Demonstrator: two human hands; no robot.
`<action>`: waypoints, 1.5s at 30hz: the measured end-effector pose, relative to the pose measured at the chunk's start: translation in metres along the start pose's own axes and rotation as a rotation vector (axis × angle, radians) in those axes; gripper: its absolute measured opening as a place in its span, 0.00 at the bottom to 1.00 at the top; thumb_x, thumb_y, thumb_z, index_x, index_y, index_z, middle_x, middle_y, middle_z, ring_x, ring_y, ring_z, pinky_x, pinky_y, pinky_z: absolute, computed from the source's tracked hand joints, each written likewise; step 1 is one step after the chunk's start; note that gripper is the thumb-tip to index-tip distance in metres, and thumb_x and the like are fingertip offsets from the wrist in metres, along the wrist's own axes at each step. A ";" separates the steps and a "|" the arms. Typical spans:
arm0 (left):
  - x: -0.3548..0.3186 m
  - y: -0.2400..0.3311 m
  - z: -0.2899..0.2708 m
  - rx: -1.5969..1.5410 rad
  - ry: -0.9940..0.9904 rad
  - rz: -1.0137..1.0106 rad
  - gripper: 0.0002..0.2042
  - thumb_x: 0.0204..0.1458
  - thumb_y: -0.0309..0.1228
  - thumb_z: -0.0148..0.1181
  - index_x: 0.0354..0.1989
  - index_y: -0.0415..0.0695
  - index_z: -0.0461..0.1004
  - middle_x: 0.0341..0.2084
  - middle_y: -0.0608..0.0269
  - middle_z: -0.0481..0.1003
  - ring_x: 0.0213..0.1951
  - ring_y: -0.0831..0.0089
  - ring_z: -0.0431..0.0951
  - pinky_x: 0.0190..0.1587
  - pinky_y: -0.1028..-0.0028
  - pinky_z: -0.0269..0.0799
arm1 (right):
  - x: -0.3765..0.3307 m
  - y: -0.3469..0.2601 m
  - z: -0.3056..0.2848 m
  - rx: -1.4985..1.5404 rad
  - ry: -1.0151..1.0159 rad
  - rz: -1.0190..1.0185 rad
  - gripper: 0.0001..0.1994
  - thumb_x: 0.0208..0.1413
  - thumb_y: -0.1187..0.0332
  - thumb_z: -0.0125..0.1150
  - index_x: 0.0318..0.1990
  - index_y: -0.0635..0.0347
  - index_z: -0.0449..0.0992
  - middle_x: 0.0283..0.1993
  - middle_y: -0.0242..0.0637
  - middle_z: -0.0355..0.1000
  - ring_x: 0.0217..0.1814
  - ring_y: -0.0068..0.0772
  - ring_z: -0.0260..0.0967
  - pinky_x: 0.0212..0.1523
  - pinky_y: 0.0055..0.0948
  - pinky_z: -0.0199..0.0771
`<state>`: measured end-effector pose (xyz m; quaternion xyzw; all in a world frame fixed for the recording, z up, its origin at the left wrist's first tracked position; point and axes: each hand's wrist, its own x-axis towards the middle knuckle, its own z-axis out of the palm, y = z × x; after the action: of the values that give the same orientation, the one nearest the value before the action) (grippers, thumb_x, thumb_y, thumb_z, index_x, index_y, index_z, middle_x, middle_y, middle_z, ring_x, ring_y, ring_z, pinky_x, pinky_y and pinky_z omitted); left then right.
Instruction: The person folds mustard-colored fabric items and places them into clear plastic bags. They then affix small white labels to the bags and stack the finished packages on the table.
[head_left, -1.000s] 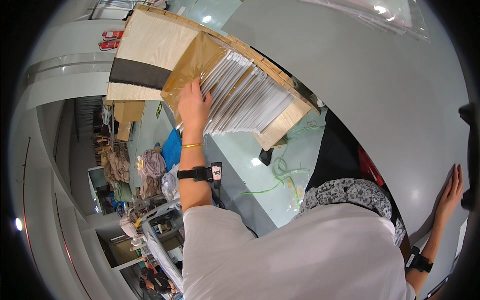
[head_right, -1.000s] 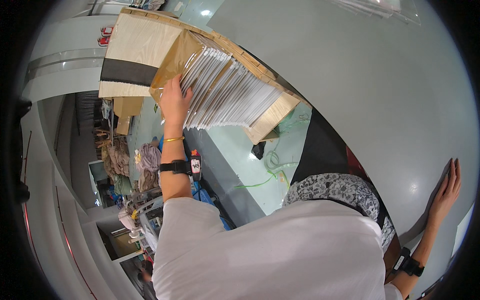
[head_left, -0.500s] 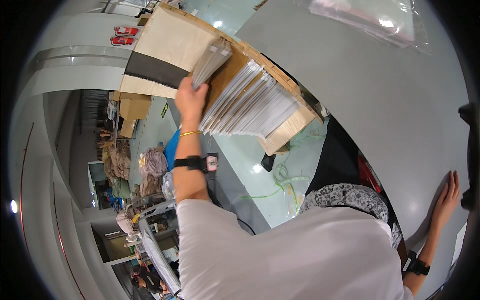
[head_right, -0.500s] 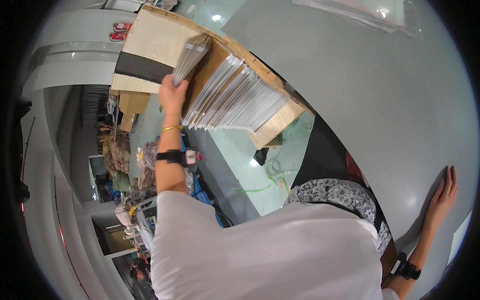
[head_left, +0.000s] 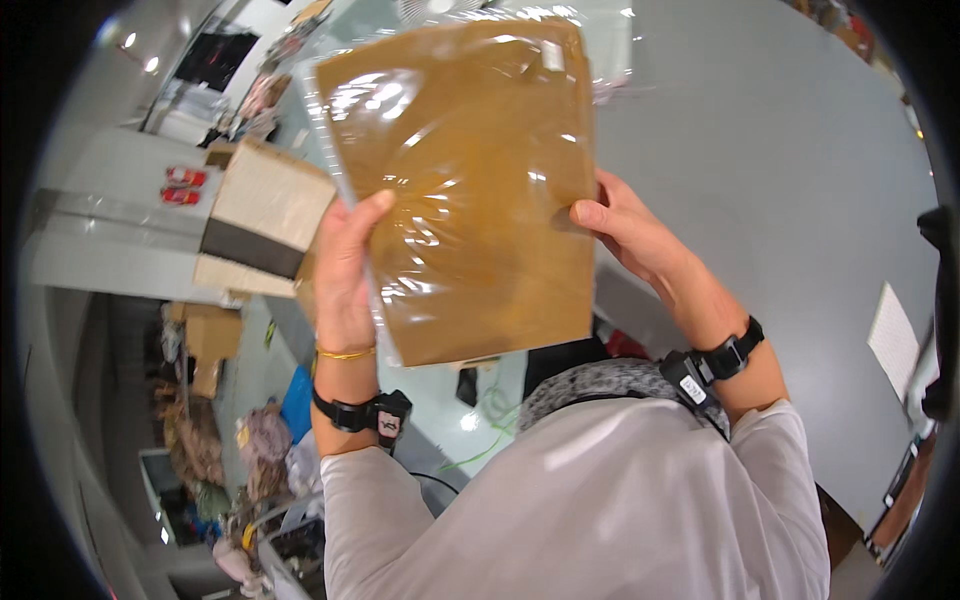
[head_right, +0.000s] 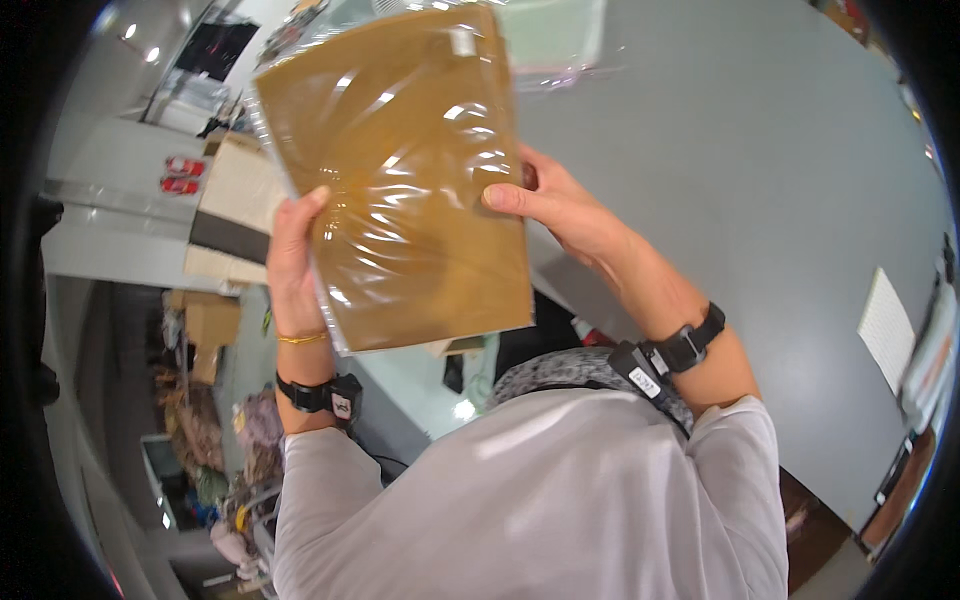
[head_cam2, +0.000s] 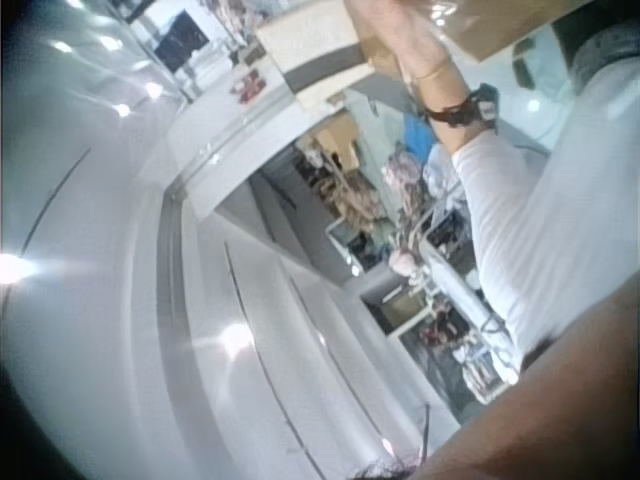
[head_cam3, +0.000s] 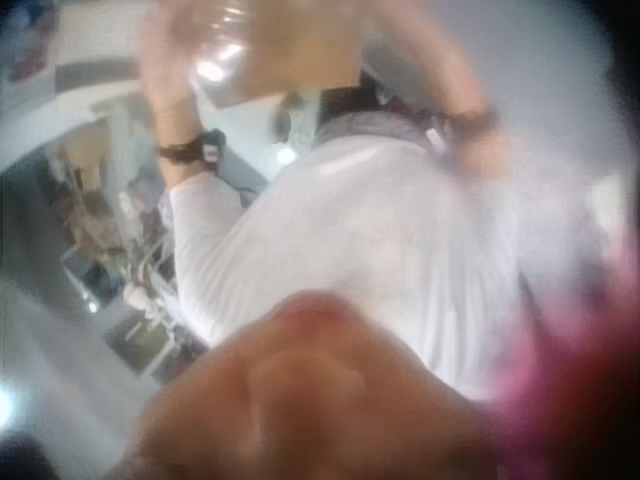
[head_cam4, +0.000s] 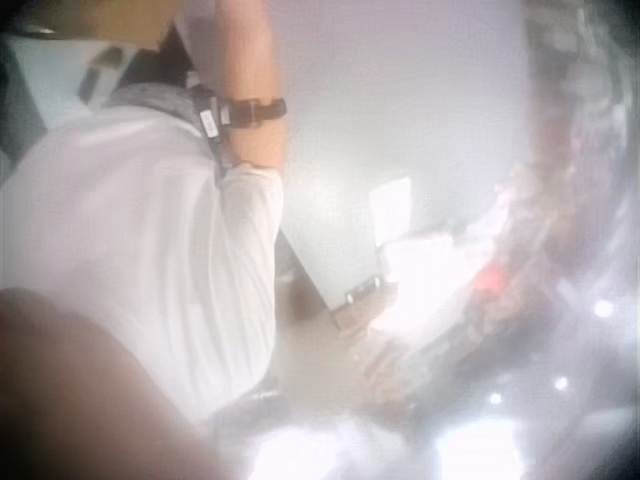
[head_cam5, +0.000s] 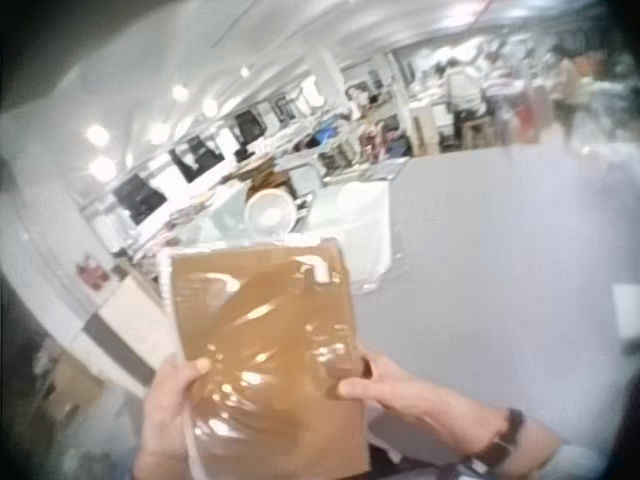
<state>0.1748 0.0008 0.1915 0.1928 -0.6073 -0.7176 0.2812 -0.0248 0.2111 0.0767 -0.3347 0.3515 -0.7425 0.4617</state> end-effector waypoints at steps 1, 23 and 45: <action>0.006 -0.019 0.018 0.081 -0.014 -0.019 0.16 0.61 0.27 0.65 0.56 0.35 0.78 0.47 0.58 0.83 0.44 0.71 0.84 0.48 0.71 0.81 | -0.017 -0.011 -0.010 -0.048 0.099 0.022 0.39 0.56 0.55 0.77 0.69 0.68 0.68 0.63 0.42 0.75 0.66 0.33 0.71 0.69 0.37 0.68; 0.370 -0.236 0.025 1.641 -0.752 0.820 0.05 0.54 0.24 0.62 0.38 0.44 0.80 0.36 0.58 0.77 0.46 0.54 0.79 0.51 0.57 0.78 | -0.219 -0.014 -0.117 -0.155 1.192 0.359 0.18 0.57 0.79 0.63 0.56 0.72 0.76 0.48 0.41 0.82 0.45 0.30 0.81 0.49 0.32 0.81; 0.156 -0.215 0.165 1.084 -0.689 0.618 0.07 0.60 0.28 0.56 0.42 0.42 0.65 0.33 0.50 0.77 0.38 0.43 0.78 0.38 0.49 0.73 | -0.215 -0.080 -0.052 -0.162 0.995 -0.125 0.25 0.52 0.76 0.64 0.60 0.70 0.73 0.52 0.42 0.78 0.46 0.32 0.80 0.47 0.30 0.81</action>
<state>-0.0830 0.0496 0.0218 -0.1133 -0.9598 -0.2222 0.1287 -0.0287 0.4462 0.0785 0.0045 0.5645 -0.8087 0.1653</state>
